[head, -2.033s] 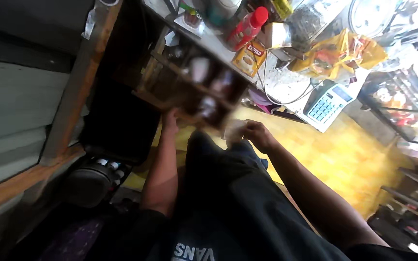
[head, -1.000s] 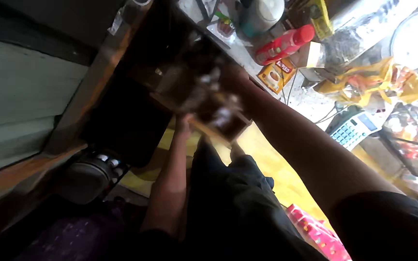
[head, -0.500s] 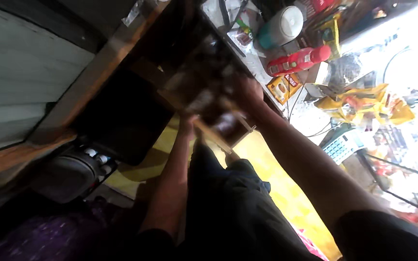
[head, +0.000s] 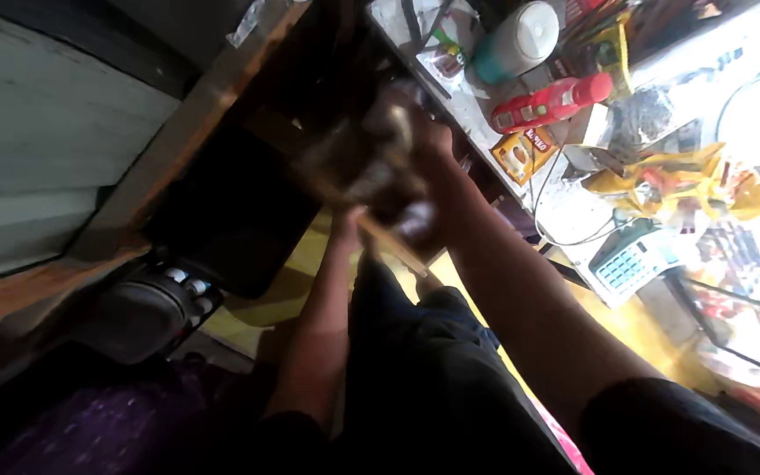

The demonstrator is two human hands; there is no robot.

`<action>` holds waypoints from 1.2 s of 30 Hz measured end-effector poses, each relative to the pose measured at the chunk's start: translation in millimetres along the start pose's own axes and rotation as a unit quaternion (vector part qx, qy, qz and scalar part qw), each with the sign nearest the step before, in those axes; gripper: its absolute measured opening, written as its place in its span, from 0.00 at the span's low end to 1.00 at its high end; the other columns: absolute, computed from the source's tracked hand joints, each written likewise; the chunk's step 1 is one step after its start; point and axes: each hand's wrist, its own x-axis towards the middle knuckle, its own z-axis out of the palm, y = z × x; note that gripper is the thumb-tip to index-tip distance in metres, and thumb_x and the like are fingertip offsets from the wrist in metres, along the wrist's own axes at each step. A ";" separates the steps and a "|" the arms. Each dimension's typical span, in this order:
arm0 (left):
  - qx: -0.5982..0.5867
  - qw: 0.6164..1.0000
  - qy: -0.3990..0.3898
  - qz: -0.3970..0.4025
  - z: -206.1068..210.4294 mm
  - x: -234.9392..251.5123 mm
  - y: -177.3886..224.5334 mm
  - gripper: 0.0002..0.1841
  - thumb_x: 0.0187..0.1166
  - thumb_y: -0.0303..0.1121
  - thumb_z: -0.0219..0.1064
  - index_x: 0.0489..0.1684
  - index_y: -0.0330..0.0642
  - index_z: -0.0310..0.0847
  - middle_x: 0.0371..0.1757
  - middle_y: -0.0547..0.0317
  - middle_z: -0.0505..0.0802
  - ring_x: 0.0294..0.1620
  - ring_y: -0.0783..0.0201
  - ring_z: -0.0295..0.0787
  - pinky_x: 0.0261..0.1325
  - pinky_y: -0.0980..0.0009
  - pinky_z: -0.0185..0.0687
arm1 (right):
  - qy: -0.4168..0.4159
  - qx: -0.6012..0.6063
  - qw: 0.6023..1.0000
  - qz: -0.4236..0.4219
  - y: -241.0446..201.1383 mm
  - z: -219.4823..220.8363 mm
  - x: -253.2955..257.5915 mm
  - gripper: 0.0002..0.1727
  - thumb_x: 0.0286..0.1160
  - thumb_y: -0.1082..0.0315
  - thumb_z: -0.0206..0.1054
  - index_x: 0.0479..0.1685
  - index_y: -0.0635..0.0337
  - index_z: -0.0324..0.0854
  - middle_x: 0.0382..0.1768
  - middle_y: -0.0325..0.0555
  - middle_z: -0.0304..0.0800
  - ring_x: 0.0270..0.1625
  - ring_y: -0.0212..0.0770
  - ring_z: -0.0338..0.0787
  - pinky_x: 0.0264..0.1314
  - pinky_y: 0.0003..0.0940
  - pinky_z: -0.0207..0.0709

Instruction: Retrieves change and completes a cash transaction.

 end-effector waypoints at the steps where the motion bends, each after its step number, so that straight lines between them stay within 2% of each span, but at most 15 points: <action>1: 0.002 1.000 -0.001 0.003 -0.6 0.0 -0.6 0.20 0.74 0.27 0.64 0.66 0.39 0.74 0.57 0.49 0.85 0.57 0.58 0.83 0.58 0.54 0.83 | 0.019 0.014 1.000 0.003 4.5 -0.5 2.0 0.27 0.91 0.48 0.55 0.62 0.64 0.86 0.61 0.62 0.90 0.68 0.59 0.87 0.72 0.60 0.76; 5: -0.006 1.000 0.009 -0.004 -0.1 3.4 -1.7 0.24 0.72 0.27 0.65 0.71 0.40 0.71 0.62 0.48 0.83 0.61 0.56 0.81 0.60 0.52 0.82 | 0.025 -0.018 0.998 -0.055 14.4 -10.7 -18.8 0.21 0.82 0.57 0.66 0.68 0.59 0.83 0.58 0.60 0.91 0.62 0.58 0.91 0.66 0.61 0.81; 7: -0.011 1.000 0.011 -0.003 1.7 0.9 -0.8 0.23 0.73 0.25 0.64 0.69 0.39 0.72 0.60 0.48 0.84 0.58 0.57 0.82 0.58 0.54 0.82 | -0.020 -0.068 0.993 -0.097 7.6 -10.6 -32.5 0.29 0.78 0.61 0.69 0.81 0.51 0.73 0.58 0.61 0.91 0.59 0.61 0.92 0.61 0.63 0.84; 9: -0.008 1.000 0.002 0.003 1.3 -1.0 1.5 0.21 0.74 0.26 0.64 0.67 0.39 0.73 0.58 0.49 0.84 0.57 0.58 0.82 0.58 0.55 0.82 | -0.068 -0.123 0.983 -0.121 -7.1 -6.6 -29.7 0.44 0.76 0.61 0.72 0.94 0.41 0.55 0.64 0.63 0.88 0.62 0.64 0.90 0.61 0.67 0.82; 11: -0.002 1.000 -0.007 0.014 -1.3 1.3 -1.1 0.19 0.73 0.27 0.64 0.63 0.39 0.75 0.53 0.52 0.86 0.53 0.61 0.84 0.54 0.58 0.84 | -0.076 -0.175 0.973 -0.128 -19.0 -2.1 -14.0 0.47 0.78 0.54 0.70 0.97 0.41 0.47 0.66 0.64 0.86 0.64 0.66 0.89 0.61 0.69 0.82; 16: 0.015 1.000 -0.005 0.027 -3.3 -0.1 -2.5 0.14 0.73 0.28 0.63 0.55 0.38 0.78 0.47 0.54 0.86 0.48 0.63 0.84 0.50 0.60 0.84 | -0.061 -0.267 0.955 -0.117 -40.6 -13.0 -8.1 0.44 0.76 0.46 0.69 0.91 0.52 0.60 0.73 0.62 0.82 0.70 0.66 0.85 0.61 0.71 0.79; 19: 0.008 0.999 -0.014 0.037 -1.6 -0.8 -3.7 0.14 0.72 0.28 0.63 0.56 0.39 0.78 0.47 0.56 0.87 0.48 0.64 0.85 0.52 0.61 0.85 | -0.062 -0.288 0.948 -0.124 -35.6 -9.1 -27.0 0.31 0.79 0.50 0.67 0.79 0.53 0.75 0.70 0.59 0.85 0.66 0.64 0.88 0.58 0.69 0.81; 22: 0.001 1.000 0.013 0.025 4.1 -6.0 1.3 0.17 0.75 0.25 0.62 0.63 0.39 0.75 0.52 0.53 0.86 0.51 0.63 0.84 0.53 0.61 0.84 | -0.093 -0.287 0.947 -0.110 -13.5 9.1 -36.3 0.31 0.81 0.51 0.64 0.81 0.58 0.73 0.72 0.61 0.83 0.68 0.64 0.86 0.59 0.68 0.81; 24: 0.000 0.999 0.041 -0.001 8.0 -9.2 6.2 0.20 0.78 0.24 0.62 0.69 0.38 0.74 0.59 0.50 0.85 0.57 0.60 0.83 0.58 0.57 0.82 | -0.095 -0.261 0.955 -0.104 -2.8 16.1 -27.5 0.32 0.79 0.52 0.67 0.81 0.56 0.72 0.70 0.59 0.84 0.65 0.63 0.88 0.57 0.68 0.83; 27: 0.013 0.999 0.037 0.002 4.3 -0.7 -1.2 0.18 0.77 0.26 0.61 0.65 0.42 0.75 0.54 0.54 0.86 0.51 0.62 0.85 0.49 0.60 0.85 | -0.123 -0.202 0.962 -0.136 2.5 -3.7 -18.6 0.33 0.80 0.52 0.67 0.84 0.49 0.69 0.61 0.57 0.90 0.60 0.59 0.91 0.56 0.65 0.85; 31: 0.012 0.998 0.053 -0.019 5.4 -3.9 1.5 0.22 0.77 0.26 0.63 0.71 0.40 0.73 0.60 0.49 0.84 0.56 0.58 0.82 0.53 0.56 0.83 | -0.103 0.062 0.980 -0.160 48.5 -47.7 -38.2 0.17 0.88 0.59 0.62 0.66 0.58 0.84 0.52 0.50 0.92 0.50 0.40 0.92 0.56 0.43 0.86; 32: 0.007 0.998 0.059 -0.023 5.6 -3.0 1.3 0.22 0.77 0.26 0.63 0.71 0.41 0.73 0.60 0.49 0.85 0.55 0.57 0.83 0.51 0.57 0.83 | -0.091 0.078 0.980 -0.160 67.6 -55.8 -48.5 0.18 0.90 0.61 0.58 0.68 0.60 0.83 0.57 0.51 0.91 0.56 0.40 0.90 0.62 0.42 0.84; 33: -0.005 0.998 0.060 -0.028 5.8 -3.2 1.8 0.21 0.78 0.26 0.64 0.70 0.41 0.74 0.58 0.49 0.85 0.52 0.58 0.82 0.49 0.58 0.82 | -0.090 0.038 0.981 -0.166 85.0 -65.9 -61.3 0.22 0.90 0.66 0.58 0.78 0.61 0.77 0.69 0.56 0.87 0.70 0.47 0.86 0.76 0.46 0.77; 34: -0.011 0.998 0.055 -0.025 5.2 -1.6 0.7 0.16 0.80 0.27 0.63 0.65 0.42 0.76 0.50 0.52 0.86 0.45 0.62 0.83 0.42 0.63 0.82 | -0.088 -0.023 0.983 -0.160 101.9 -71.8 -70.4 0.28 0.85 0.69 0.63 0.86 0.59 0.70 0.75 0.59 0.82 0.76 0.52 0.82 0.81 0.52 0.73; 36: -0.003 1.000 0.005 -0.014 -0.8 4.5 -2.8 0.09 0.83 0.30 0.60 0.56 0.44 0.77 0.40 0.59 0.88 0.35 0.67 0.85 0.35 0.69 0.83 | -0.075 -0.138 0.977 -0.145 131.7 -71.6 -75.6 0.44 0.68 0.68 0.78 0.89 0.57 0.64 0.74 0.63 0.82 0.73 0.64 0.84 0.74 0.65 0.76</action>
